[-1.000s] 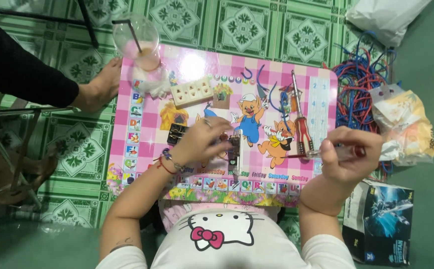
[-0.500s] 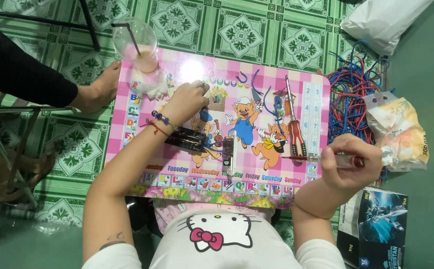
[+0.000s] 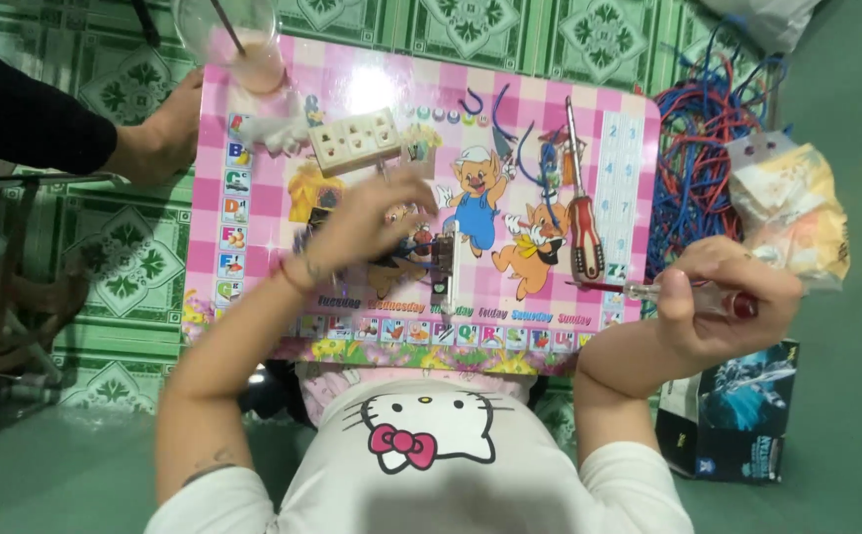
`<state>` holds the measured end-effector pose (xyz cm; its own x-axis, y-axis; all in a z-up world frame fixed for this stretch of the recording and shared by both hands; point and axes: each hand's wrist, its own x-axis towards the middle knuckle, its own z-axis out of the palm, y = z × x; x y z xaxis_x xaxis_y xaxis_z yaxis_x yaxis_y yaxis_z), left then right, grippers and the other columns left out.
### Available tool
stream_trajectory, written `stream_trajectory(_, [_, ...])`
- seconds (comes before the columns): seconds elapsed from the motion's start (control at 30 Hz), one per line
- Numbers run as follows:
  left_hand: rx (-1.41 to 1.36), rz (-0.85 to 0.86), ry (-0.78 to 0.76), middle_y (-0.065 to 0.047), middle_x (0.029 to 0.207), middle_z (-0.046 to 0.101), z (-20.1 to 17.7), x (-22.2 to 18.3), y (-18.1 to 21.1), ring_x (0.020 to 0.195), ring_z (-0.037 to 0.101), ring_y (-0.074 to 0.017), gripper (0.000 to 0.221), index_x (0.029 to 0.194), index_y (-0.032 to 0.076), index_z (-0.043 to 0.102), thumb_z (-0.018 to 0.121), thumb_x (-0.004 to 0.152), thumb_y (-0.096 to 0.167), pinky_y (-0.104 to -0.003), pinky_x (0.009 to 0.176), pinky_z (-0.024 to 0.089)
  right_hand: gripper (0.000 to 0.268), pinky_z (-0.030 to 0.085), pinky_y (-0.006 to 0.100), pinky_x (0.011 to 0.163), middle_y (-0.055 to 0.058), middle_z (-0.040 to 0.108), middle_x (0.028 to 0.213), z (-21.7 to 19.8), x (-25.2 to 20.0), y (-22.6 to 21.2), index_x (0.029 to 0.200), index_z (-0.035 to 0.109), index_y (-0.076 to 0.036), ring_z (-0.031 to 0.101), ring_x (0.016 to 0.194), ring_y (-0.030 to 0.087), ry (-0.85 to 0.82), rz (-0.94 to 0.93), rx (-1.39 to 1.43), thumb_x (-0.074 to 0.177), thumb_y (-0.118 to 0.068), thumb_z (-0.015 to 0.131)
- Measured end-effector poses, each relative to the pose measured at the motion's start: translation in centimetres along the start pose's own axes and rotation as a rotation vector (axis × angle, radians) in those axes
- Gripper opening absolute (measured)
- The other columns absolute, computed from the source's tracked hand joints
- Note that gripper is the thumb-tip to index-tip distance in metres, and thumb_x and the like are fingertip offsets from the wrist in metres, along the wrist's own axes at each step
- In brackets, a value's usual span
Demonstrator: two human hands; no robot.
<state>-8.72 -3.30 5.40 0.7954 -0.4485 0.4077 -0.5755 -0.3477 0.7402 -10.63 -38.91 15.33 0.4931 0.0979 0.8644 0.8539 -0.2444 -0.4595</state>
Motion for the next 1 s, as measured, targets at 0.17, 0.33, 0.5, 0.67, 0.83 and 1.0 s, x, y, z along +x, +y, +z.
stream_trajectory(0.17, [-0.118,-0.102,0.095,-0.008,0.093,0.073,5.5,-3.6,2.3,0.085,0.070,-0.0208,0.007,0.095,0.006,0.074,0.073,0.094,0.014,-0.033,0.079,0.058,0.021,0.043,0.036,0.052,0.016,0.051,0.066,0.3,0.0,-0.3,0.099,0.049,0.005,0.051,0.050,0.024,-0.069,0.047,-0.003,0.091,0.002,0.068])
stream_trajectory(0.33, [-0.094,-0.168,0.133,-0.002,0.097,0.074,7.1,-5.2,1.3,0.099,0.066,-0.0207,0.009,0.099,0.010,0.075,0.076,0.093,0.017,-0.041,0.090,0.042,0.022,0.045,0.038,0.053,0.015,0.050,0.070,0.0,-0.2,0.0,0.097,0.049,0.004,0.052,0.051,0.026,-0.047,0.043,-0.021,0.089,0.005,0.069])
stream_trajectory(0.5, [-0.078,-0.101,0.155,-0.003,0.099,0.065,7.2,-5.4,0.9,0.093,0.057,-0.0202,0.009,0.098,0.013,0.079,0.079,0.090,0.018,-0.039,0.083,0.041,0.020,0.046,0.034,0.051,0.016,0.053,0.067,-0.1,0.2,0.4,0.096,0.050,0.006,0.055,0.051,0.026,-0.169,-0.016,-0.008,0.089,0.005,0.069])
stream_trajectory(0.67, [-0.041,-0.113,0.152,-0.006,0.094,0.069,6.9,-5.1,1.8,0.092,0.062,-0.0244,0.005,0.093,0.010,0.078,0.078,0.088,0.013,-0.040,0.082,0.047,0.013,0.048,0.034,0.054,0.015,0.060,0.072,0.7,0.9,-0.6,0.093,0.058,0.004,0.057,0.056,0.025,-0.125,-0.028,-0.110,0.088,0.004,0.070])
stream_trajectory(0.83, [-0.021,-0.160,0.127,-0.006,0.094,0.072,7.7,-5.6,0.7,0.096,0.066,-0.0284,0.005,0.090,0.013,0.080,0.080,0.085,0.014,-0.042,0.083,0.053,0.011,0.044,0.032,0.054,0.009,0.059,0.068,1.1,-0.3,0.2,0.092,0.060,-0.002,0.048,0.053,0.022,-0.055,0.021,-0.162,0.094,-0.005,0.070])
stream_trajectory(1.0, [0.006,-0.226,0.056,-0.005,0.091,0.074,6.3,-4.9,2.7,0.091,0.070,-0.0303,0.004,0.090,0.015,0.079,0.077,0.087,0.017,-0.043,0.077,0.057,0.012,0.038,0.027,0.042,0.005,0.058,0.056,1.9,0.9,0.0,0.086,0.060,-0.005,0.039,0.040,0.017,-0.086,0.017,-0.163,0.092,-0.010,0.069])
